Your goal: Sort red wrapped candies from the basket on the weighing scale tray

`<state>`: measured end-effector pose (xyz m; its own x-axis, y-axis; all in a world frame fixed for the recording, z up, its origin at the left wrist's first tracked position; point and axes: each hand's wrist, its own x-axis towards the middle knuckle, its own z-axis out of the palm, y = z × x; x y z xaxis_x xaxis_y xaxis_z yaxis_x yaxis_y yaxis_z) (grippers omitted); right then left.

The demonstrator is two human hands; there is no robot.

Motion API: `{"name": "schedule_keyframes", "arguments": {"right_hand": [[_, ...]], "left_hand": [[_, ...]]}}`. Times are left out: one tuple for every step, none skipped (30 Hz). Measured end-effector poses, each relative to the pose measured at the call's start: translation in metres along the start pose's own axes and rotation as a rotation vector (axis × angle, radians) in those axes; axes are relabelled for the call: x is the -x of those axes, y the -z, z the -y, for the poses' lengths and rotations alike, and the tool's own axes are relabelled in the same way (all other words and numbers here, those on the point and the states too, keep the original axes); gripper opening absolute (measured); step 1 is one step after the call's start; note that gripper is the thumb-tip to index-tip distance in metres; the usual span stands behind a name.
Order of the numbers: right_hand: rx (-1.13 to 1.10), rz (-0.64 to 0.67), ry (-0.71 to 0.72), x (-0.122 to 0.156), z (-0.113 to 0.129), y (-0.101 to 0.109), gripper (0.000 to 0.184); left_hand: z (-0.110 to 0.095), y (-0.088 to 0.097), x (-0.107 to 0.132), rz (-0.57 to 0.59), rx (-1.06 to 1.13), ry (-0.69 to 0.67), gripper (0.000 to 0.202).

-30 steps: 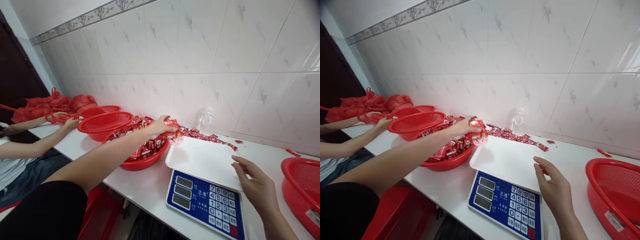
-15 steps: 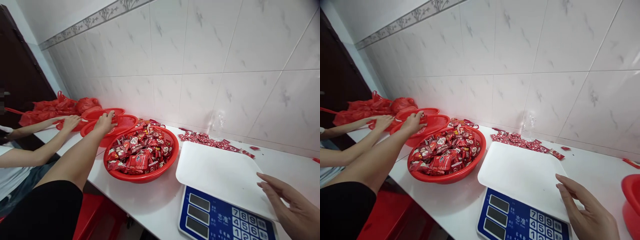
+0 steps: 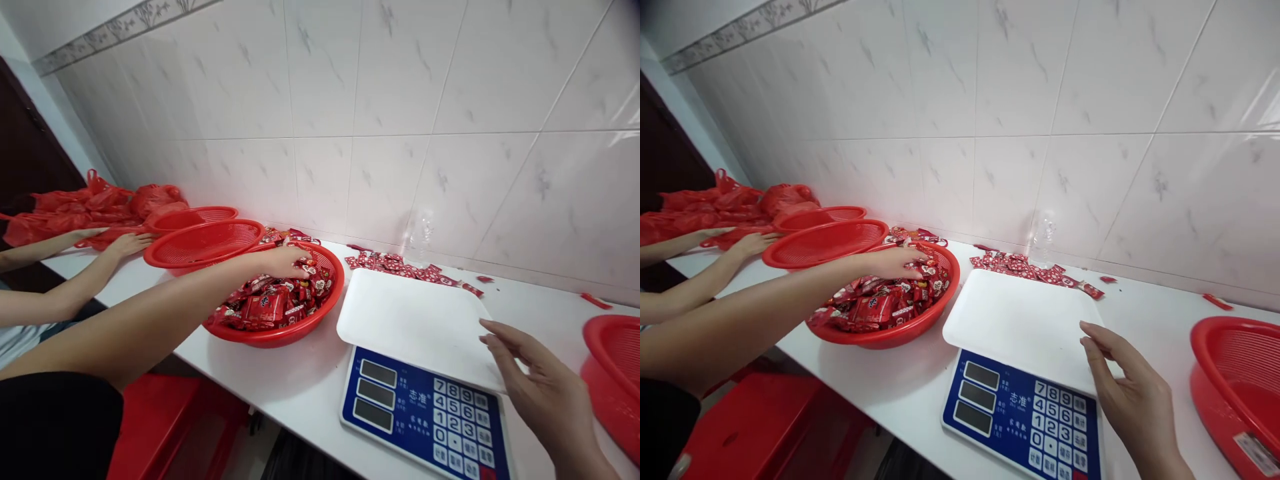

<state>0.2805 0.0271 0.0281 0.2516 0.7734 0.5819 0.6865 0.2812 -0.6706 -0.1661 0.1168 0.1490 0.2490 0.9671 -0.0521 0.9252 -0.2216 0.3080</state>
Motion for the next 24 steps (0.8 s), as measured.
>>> {"name": "schedule_keyframes", "arguments": {"right_hand": [[-0.014, -0.005, 0.022, 0.0, 0.001, 0.0, 0.035], [-0.026, -0.003, 0.044, 0.0, 0.002, 0.0, 0.034], [-0.04, 0.002, 0.066, -0.001, 0.002, -0.001, 0.033], [-0.055, 0.01, 0.084, -0.001, 0.002, -0.001, 0.032], [-0.071, 0.02, 0.102, -0.001, 0.001, -0.002, 0.031], [-0.087, 0.03, 0.117, -0.002, 0.0, -0.002, 0.031], [-0.103, 0.04, 0.13, -0.002, -0.001, -0.003, 0.031], [-0.116, 0.047, 0.139, -0.002, -0.001, -0.003, 0.031], [-0.126, 0.052, 0.145, -0.003, -0.002, -0.004, 0.031], [-0.135, 0.054, 0.149, -0.003, -0.002, -0.004, 0.031], [-0.144, 0.056, 0.152, -0.003, -0.001, -0.004, 0.03], [-0.151, 0.056, 0.154, -0.003, -0.001, -0.004, 0.03], [-0.158, 0.055, 0.155, -0.004, 0.0, -0.004, 0.031], [-0.166, 0.056, 0.157, -0.004, 0.0, -0.004, 0.031], [-0.173, 0.056, 0.16, -0.004, 0.001, -0.004, 0.031], [-0.181, 0.056, 0.165, -0.004, 0.001, -0.003, 0.031], [-0.19, 0.055, 0.171, -0.005, 0.002, -0.003, 0.031], [-0.199, 0.055, 0.18, -0.005, 0.002, -0.003, 0.03], [-0.209, 0.058, 0.189, -0.006, 0.003, -0.003, 0.029], [-0.217, 0.062, 0.197, -0.006, 0.003, -0.004, 0.028], [-0.224, 0.065, 0.202, -0.007, 0.003, -0.004, 0.028], [-0.229, 0.068, 0.205, -0.008, 0.003, -0.005, 0.028], [-0.233, 0.068, 0.207, -0.008, 0.004, -0.005, 0.028], [-0.236, 0.065, 0.207, -0.009, 0.004, -0.006, 0.028]], "left_hand": [[-0.008, -0.011, -0.004, 0.078, -0.02, -0.012, 0.068], [-0.015, -0.023, -0.009, 0.14, -0.043, 0.001, 0.079], [-0.021, -0.034, -0.013, 0.18, -0.079, 0.033, 0.09], [-0.026, -0.045, -0.018, 0.2, -0.124, 0.069, 0.101], [-0.028, -0.053, -0.022, 0.203, -0.172, 0.096, 0.111], [-0.03, -0.06, -0.026, 0.201, -0.215, 0.112, 0.117], [-0.03, -0.064, -0.03, 0.198, -0.249, 0.119, 0.121], [-0.03, -0.066, -0.032, 0.197, -0.273, 0.117, 0.123], [-0.03, -0.065, -0.034, 0.2, -0.293, 0.111, 0.122], [-0.03, -0.064, -0.035, 0.205, -0.316, 0.1, 0.12], [-0.03, -0.061, -0.035, 0.208, -0.345, 0.085, 0.116], [-0.031, -0.058, -0.034, 0.206, -0.377, 0.069, 0.111], [-0.032, -0.056, -0.032, 0.204, -0.401, 0.048, 0.105], [-0.033, -0.053, -0.03, 0.208, -0.412, 0.032, 0.099], [-0.033, -0.052, -0.028, 0.222, -0.411, 0.019, 0.093], [-0.033, -0.05, -0.026, 0.239, -0.408, 0.007, 0.088], [-0.032, -0.05, -0.024, 0.249, -0.41, -0.002, 0.084], [-0.031, -0.05, -0.023, 0.246, -0.423, -0.005, 0.081], [-0.029, -0.051, -0.022, 0.229, -0.445, 0.004, 0.08], [-0.027, -0.052, -0.022, 0.206, -0.47, 0.031, 0.081], [-0.024, -0.053, -0.022, 0.187, -0.489, 0.063, 0.083], [-0.022, -0.054, -0.023, 0.175, -0.496, 0.096, 0.084], [-0.02, -0.055, -0.024, 0.173, -0.497, 0.123, 0.086], [-0.018, -0.056, -0.026, 0.169, -0.495, 0.139, 0.087]]}}
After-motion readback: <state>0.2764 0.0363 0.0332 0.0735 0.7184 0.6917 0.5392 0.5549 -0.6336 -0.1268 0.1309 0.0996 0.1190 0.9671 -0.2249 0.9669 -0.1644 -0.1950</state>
